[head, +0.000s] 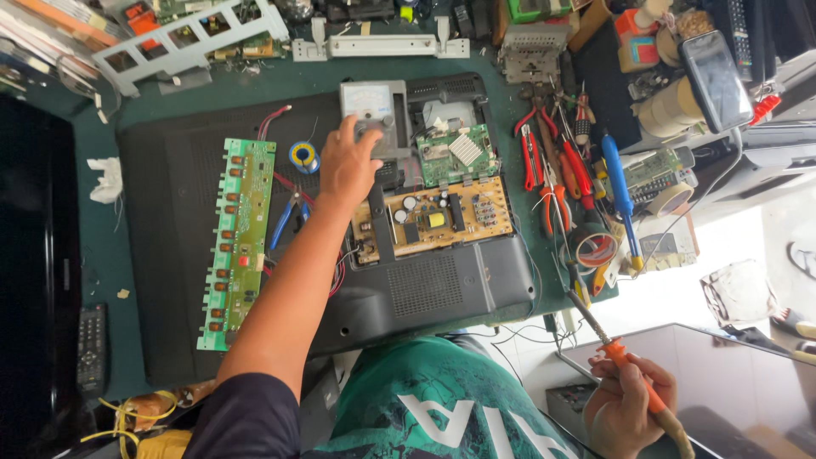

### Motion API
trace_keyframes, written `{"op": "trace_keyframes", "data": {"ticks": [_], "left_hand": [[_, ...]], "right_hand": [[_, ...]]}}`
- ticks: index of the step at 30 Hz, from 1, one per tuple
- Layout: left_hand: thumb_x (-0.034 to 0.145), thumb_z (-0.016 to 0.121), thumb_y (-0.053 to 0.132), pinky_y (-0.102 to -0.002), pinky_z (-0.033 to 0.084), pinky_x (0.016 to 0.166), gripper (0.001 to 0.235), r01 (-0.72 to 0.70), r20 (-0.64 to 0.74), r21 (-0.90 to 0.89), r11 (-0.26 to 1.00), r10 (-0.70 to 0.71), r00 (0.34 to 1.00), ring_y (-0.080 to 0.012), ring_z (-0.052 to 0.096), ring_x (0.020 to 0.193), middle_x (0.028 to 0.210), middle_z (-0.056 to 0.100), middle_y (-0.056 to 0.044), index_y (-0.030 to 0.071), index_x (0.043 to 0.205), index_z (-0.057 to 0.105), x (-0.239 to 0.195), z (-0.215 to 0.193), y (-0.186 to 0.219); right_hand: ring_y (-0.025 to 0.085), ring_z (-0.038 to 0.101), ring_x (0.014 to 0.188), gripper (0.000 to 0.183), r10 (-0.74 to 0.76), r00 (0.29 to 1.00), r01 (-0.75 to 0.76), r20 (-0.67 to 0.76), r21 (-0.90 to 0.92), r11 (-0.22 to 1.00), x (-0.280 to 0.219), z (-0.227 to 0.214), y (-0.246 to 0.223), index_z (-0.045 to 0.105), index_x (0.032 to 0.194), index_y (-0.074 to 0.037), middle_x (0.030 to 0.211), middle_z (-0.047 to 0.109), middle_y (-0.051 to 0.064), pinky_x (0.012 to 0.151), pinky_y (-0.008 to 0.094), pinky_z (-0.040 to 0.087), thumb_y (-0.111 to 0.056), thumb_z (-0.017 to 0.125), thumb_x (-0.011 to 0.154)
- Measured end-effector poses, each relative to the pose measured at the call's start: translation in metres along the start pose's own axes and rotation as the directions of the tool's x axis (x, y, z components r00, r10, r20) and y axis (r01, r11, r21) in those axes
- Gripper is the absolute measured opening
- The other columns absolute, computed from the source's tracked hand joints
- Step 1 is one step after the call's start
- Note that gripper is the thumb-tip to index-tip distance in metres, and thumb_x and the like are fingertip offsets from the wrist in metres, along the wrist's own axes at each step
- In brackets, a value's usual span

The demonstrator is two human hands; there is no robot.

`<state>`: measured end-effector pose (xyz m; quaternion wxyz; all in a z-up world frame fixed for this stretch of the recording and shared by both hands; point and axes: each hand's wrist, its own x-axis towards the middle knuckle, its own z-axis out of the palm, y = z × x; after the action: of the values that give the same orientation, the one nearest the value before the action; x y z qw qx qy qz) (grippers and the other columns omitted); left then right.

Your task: The person uses a soldering iron and solder wire to work on a circuit board inside an open electronic device. They apply solder to specific points on the board while holding the components steady with their other hand.

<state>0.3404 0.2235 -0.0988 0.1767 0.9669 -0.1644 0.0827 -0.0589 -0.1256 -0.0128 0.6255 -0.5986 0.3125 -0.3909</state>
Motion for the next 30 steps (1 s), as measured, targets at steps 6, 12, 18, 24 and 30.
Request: {"op": "trace_keyframes", "data": {"ticks": [6,12,18,24,30], "left_hand": [[0.092,0.085,0.013,-0.064,0.051,0.102,0.048,0.111,0.107,-0.003,0.994,-0.11,0.988,-0.0519,0.058,0.124,0.161,0.044,-0.023,0.021,0.136,0.067,-0.002,-0.009,-0.008],[0.09,0.081,0.015,-0.051,0.053,0.081,0.011,-0.013,-0.156,-0.029,0.999,0.008,0.988,-0.0347,0.065,0.1,0.104,0.067,-0.009,0.014,0.1,0.077,0.023,-0.034,0.049],[0.101,0.056,0.014,-0.046,0.051,0.055,0.044,0.265,0.648,0.203,0.942,-0.333,0.685,-0.0276,0.054,0.057,0.059,0.055,0.0,0.022,0.058,0.054,0.017,-0.033,0.088],[0.11,0.055,0.019,-0.059,0.06,0.062,0.041,0.326,0.301,-0.013,0.945,-0.307,0.903,-0.0386,0.077,0.084,0.099,0.083,-0.013,0.017,0.148,0.069,0.007,0.016,0.086],[0.119,0.048,0.022,-0.05,0.022,0.059,0.045,0.313,0.324,-0.104,0.944,-0.266,0.908,-0.0249,0.03,0.053,0.063,0.038,-0.005,0.017,0.075,0.042,0.014,0.057,0.082]], "right_hand": [[0.026,0.07,0.069,0.01,0.055,0.996,-0.055,0.064,-0.007,0.998,0.05,-0.002,0.003,0.06,0.114,-0.002,0.088,0.069,0.022,0.067,0.029,0.061,-0.011,0.057,0.109],[0.025,0.07,0.069,0.009,0.076,0.992,-0.08,0.104,0.033,0.996,0.102,-0.004,0.021,0.059,0.116,-0.003,0.082,0.065,0.019,0.07,0.031,0.064,-0.009,0.06,0.11],[0.029,0.071,0.074,0.019,0.078,0.987,-0.083,0.141,0.034,0.996,0.136,-0.006,0.024,0.056,0.117,-0.005,0.094,0.067,0.022,0.065,0.03,0.06,-0.019,0.065,0.107],[0.026,0.069,0.072,0.02,0.09,0.983,-0.098,0.159,0.042,0.994,0.144,-0.014,0.032,0.057,0.12,-0.006,0.092,0.067,0.02,0.067,0.031,0.059,-0.02,0.065,0.108],[0.025,0.071,0.073,0.018,0.099,0.987,-0.104,0.129,0.033,0.994,0.14,-0.016,0.03,0.059,0.119,-0.005,0.099,0.071,0.019,0.066,0.028,0.061,-0.019,0.065,0.109]]}}
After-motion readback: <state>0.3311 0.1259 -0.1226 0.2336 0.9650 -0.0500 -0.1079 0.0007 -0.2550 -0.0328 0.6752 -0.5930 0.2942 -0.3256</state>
